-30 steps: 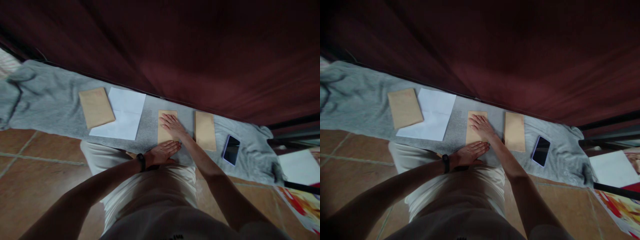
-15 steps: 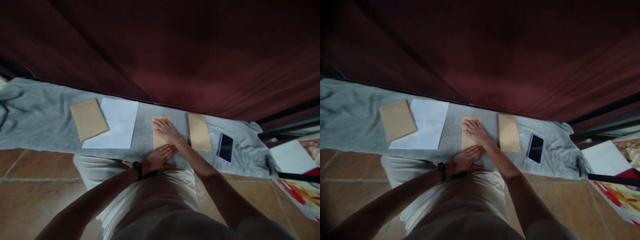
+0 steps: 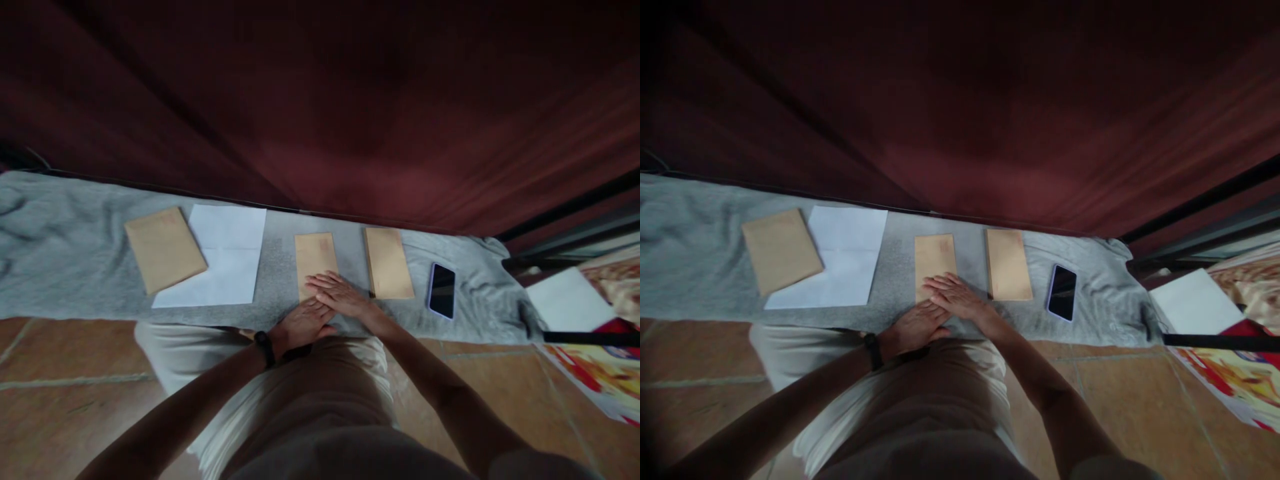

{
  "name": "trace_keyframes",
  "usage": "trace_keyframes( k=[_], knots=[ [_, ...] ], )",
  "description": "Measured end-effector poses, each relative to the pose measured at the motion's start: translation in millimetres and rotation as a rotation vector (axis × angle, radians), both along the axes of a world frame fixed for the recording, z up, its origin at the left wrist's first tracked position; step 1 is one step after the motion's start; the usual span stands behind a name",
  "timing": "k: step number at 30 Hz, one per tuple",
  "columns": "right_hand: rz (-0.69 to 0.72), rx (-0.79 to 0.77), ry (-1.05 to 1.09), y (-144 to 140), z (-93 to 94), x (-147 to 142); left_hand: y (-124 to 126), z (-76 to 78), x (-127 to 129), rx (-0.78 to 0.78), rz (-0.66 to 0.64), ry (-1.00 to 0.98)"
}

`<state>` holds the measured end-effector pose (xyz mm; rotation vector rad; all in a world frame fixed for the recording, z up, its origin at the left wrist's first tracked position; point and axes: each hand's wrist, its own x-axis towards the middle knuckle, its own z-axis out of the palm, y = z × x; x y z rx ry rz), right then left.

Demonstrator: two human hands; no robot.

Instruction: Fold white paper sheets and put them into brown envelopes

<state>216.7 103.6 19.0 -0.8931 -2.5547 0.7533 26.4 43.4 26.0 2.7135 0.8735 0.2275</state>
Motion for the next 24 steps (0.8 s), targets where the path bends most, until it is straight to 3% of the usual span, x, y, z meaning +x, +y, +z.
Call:
trace_keyframes(
  k=[9,24],
  knots=[
    [-0.058,0.015,0.026,-44,9.3,14,-13,-7.8,-10,0.042,0.030,-0.005],
    [-0.180,0.139,0.065,-76,-3.1,33,-29,-16.6,-40,0.141,0.122,-0.062]
  ],
)
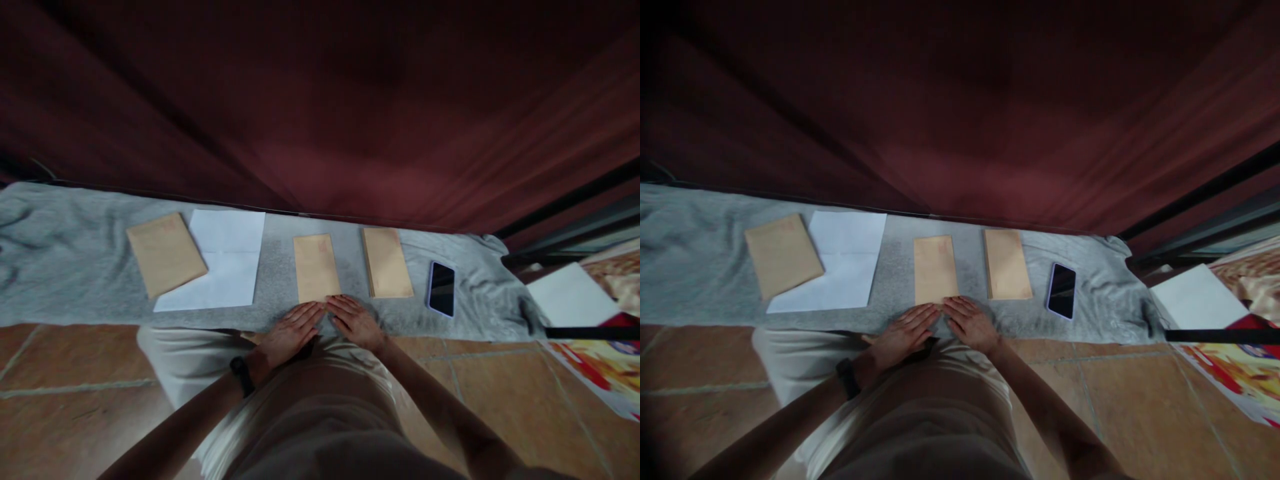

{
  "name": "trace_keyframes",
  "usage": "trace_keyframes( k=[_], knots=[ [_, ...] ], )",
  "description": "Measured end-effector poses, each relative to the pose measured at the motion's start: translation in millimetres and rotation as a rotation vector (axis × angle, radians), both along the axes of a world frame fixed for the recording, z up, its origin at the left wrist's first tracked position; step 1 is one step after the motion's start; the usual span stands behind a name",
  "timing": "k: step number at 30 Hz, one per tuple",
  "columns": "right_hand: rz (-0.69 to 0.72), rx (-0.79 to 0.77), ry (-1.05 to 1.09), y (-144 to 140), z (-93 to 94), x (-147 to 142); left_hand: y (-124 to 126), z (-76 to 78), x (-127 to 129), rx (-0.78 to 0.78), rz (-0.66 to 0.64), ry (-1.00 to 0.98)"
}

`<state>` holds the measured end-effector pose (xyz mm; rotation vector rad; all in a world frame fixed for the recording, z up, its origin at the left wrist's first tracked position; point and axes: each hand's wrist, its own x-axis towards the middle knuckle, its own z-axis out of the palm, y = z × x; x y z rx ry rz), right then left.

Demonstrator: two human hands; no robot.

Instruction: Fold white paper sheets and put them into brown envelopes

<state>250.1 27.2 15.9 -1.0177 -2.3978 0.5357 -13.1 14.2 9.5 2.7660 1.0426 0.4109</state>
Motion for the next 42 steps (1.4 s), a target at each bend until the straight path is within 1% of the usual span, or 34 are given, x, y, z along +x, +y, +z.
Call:
trace_keyframes(
  k=[4,7,10,12,15,18,23,25,27,30,36,42],
  knots=[
    [-0.025,0.042,-0.050,-4,-5.2,3,-4,0.3,-10,0.031,0.041,-0.022],
    [-0.034,0.049,-0.060,-6,-6.5,5,-5,4.0,-15,0.011,0.057,-0.050],
    [-0.042,0.047,-0.057,-6,-6.1,6,0,10.0,-13,-0.025,0.100,-0.090],
    [-0.043,0.045,-0.055,-7,-5.5,6,10,14.8,-6,-0.046,0.124,-0.119],
    [-0.037,0.045,-0.051,-6,-4.9,5,34,21.4,10,-0.048,0.116,-0.142],
    [-0.047,0.051,-0.046,-7,-5.3,4,67,22.7,23,-0.026,0.137,-0.111],
    [-0.063,0.061,-0.049,-7,-5.6,3,123,14.9,29,-0.029,0.226,-0.029],
    [-0.053,0.062,-0.045,-7,-4.0,3,138,12.0,30,-0.043,0.236,0.010],
    [-0.050,0.060,-0.033,-7,-1.9,3,148,10.0,32,-0.056,0.242,0.045],
    [-0.047,0.047,-0.021,-7,0.5,2,155,8.0,38,-0.059,0.241,0.075],
    [-0.039,0.035,-0.011,-6,0.2,2,159,2.3,48,-0.049,0.189,0.082],
    [-0.037,0.021,-0.009,-6,0.5,2,154,-1.3,48,-0.018,0.158,0.070]
  ],
)
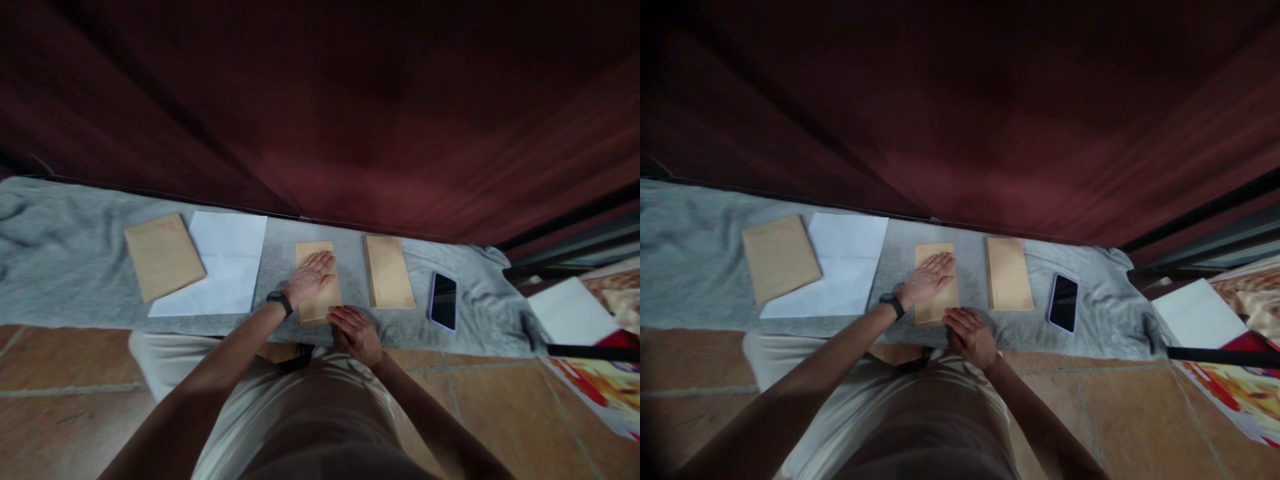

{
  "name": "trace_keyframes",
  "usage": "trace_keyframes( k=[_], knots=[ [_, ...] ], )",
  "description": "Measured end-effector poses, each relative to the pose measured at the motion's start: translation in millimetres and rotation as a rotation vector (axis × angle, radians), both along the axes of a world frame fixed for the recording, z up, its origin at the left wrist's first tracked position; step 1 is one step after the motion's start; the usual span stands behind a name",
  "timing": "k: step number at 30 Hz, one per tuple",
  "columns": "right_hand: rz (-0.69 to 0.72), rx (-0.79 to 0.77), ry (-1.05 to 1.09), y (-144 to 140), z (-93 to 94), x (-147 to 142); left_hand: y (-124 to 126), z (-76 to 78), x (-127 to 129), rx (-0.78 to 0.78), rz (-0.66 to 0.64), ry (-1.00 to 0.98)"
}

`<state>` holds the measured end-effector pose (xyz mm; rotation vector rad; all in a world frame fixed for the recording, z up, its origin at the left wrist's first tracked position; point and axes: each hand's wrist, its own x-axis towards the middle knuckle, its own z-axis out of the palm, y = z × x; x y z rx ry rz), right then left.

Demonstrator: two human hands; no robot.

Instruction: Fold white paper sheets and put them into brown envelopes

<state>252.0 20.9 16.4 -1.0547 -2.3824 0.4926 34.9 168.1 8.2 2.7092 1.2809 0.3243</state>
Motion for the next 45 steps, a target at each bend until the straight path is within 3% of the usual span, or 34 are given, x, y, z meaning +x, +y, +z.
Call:
trace_keyframes(
  k=[14,27,39,45],
  knots=[
    [-0.025,0.027,-0.018,-2,-2.4,0,-52,4.5,3,-0.063,-0.091,-0.044],
    [-0.157,0.013,0.027,-1,-11.6,0,-112,12.3,-19,-0.103,-0.151,-0.089],
    [-0.337,-0.042,0.042,8,-14.7,-13,-125,10.1,-30,-0.128,-0.015,-0.239],
    [-0.372,-0.017,0.022,9,-12.5,-19,-126,8.2,-32,-0.124,-0.013,-0.254]
  ],
)
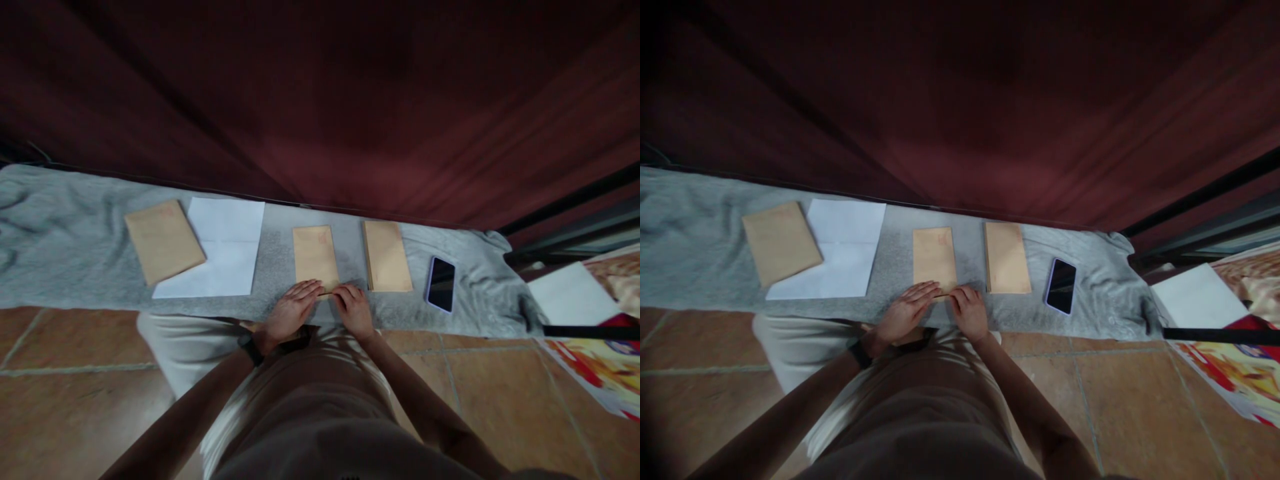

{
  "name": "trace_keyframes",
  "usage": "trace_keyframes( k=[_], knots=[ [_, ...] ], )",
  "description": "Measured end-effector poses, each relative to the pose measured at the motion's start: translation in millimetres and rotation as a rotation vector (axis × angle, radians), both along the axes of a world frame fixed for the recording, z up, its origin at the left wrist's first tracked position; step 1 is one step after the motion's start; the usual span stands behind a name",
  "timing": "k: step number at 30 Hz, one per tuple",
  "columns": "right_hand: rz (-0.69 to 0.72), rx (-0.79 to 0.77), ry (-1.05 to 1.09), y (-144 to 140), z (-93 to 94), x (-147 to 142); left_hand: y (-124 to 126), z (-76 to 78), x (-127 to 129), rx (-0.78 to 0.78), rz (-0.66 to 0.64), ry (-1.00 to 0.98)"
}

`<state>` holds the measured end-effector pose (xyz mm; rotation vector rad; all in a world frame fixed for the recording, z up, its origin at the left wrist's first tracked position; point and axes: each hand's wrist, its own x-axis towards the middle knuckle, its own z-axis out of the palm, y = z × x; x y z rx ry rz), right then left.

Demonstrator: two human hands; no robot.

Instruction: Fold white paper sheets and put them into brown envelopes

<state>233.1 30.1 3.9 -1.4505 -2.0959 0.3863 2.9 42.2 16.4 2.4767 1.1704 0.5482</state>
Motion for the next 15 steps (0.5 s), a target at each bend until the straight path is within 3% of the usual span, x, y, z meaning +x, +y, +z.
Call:
trace_keyframes(
  k=[4,15],
  knots=[
    [-0.007,0.000,-0.014,-1,0.5,-1,-2,-3.1,-2,-0.006,0.013,-0.013],
    [-0.020,0.005,0.033,3,-1.6,-3,-9,-4.7,8,-0.021,0.245,-0.143]
  ],
)
